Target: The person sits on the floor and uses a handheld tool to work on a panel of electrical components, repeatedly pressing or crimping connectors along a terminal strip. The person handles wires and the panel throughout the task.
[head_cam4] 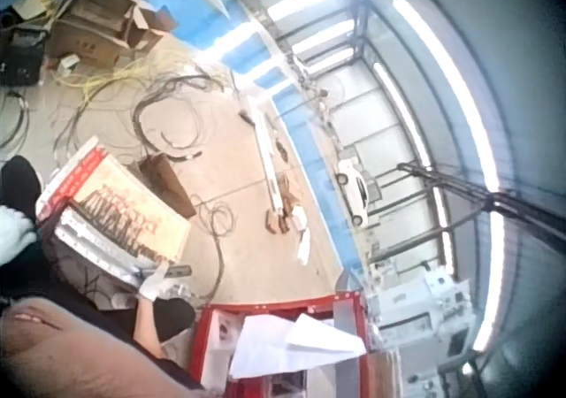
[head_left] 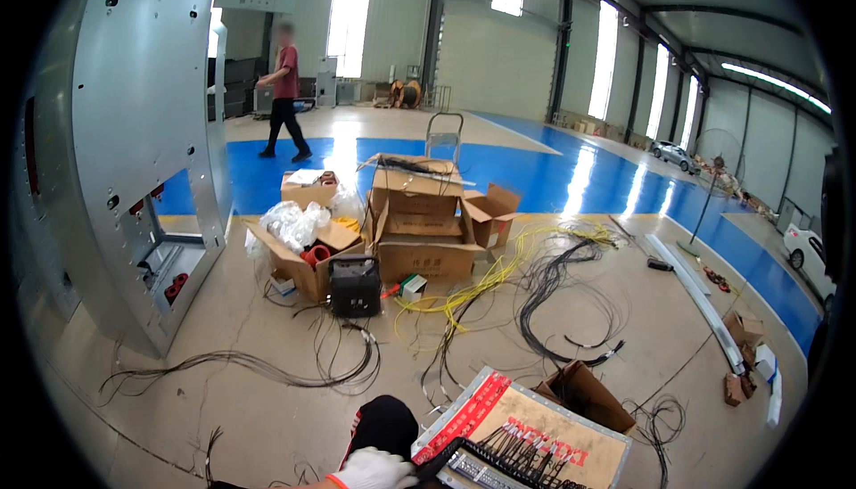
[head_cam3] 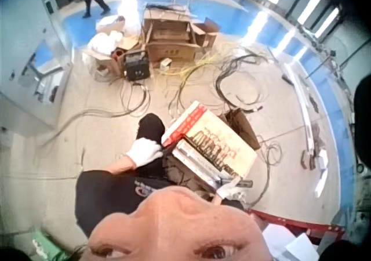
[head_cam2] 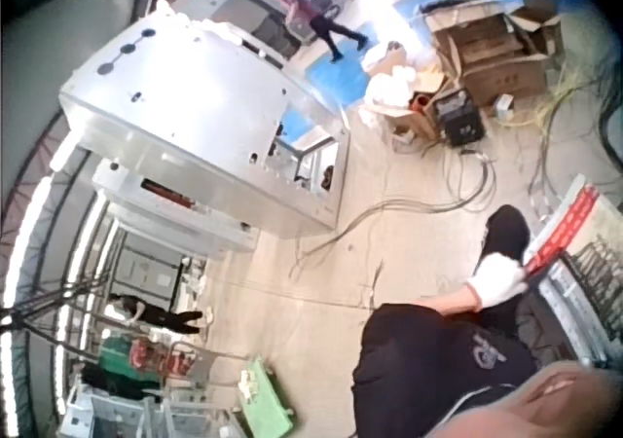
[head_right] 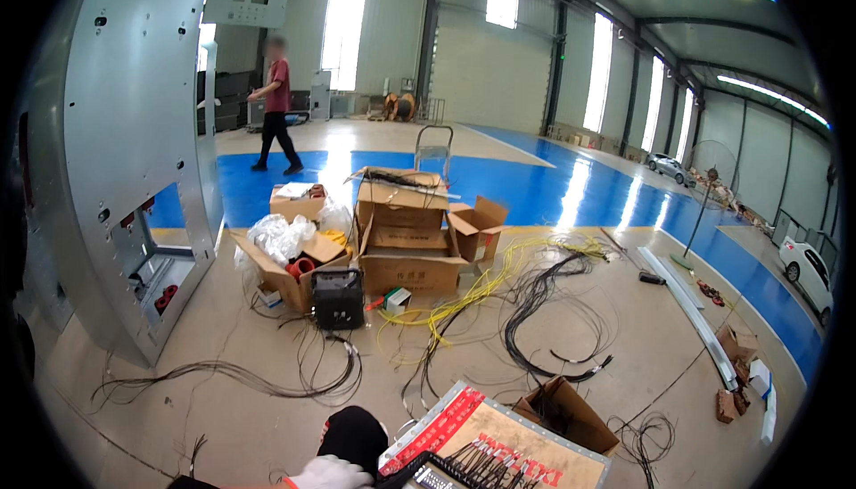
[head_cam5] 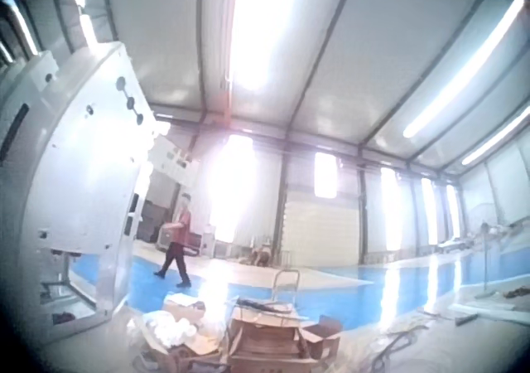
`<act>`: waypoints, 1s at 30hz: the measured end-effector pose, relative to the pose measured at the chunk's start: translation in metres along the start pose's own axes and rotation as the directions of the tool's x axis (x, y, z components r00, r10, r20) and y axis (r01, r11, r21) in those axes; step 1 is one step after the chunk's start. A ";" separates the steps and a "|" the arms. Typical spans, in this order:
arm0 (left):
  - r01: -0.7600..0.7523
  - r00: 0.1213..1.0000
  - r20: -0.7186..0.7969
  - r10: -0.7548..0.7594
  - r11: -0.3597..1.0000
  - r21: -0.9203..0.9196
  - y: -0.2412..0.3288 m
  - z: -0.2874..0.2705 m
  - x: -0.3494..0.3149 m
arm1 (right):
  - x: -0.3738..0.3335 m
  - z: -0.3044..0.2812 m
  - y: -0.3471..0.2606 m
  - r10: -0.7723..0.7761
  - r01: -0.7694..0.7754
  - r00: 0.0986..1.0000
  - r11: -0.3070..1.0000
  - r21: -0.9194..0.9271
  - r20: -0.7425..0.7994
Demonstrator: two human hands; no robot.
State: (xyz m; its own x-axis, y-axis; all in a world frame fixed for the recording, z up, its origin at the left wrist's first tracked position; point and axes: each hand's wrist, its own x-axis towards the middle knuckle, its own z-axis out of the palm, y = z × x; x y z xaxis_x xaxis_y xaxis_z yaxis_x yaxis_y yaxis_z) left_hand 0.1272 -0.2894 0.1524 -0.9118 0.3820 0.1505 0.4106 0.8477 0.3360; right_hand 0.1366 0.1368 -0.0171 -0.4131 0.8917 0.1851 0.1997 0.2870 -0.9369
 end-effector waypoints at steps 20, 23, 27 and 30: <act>0.120 0.993 -0.007 -0.121 0.992 -0.032 -0.009 0.146 0.125 | 0.005 0.006 0.001 -0.342 0.178 0.907 0.839 -0.515 -0.244; 0.153 0.986 -0.055 -0.159 0.984 -0.094 -0.016 0.165 0.122 | 0.001 0.002 -0.015 -0.021 0.016 0.999 0.996 -0.092 -0.049; 0.088 0.993 0.083 -0.082 0.993 -0.084 -0.011 0.156 0.129 | 0.001 0.008 0.001 -0.017 -0.002 0.992 0.988 -0.154 -0.123; 0.049 0.990 0.131 -0.045 0.999 -0.025 -0.002 0.138 0.120 | -0.008 0.001 -0.026 -0.018 0.012 1.000 0.977 0.212 0.023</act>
State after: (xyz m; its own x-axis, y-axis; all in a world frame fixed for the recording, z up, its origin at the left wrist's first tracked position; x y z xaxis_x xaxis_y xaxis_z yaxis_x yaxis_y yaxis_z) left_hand 0.0172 -0.1942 0.0410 -0.9215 0.3883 0.0123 0.3655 0.8559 0.3659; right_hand 0.1333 0.1217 0.0058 -0.4367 0.8783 0.1948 0.0014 0.2172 -0.9761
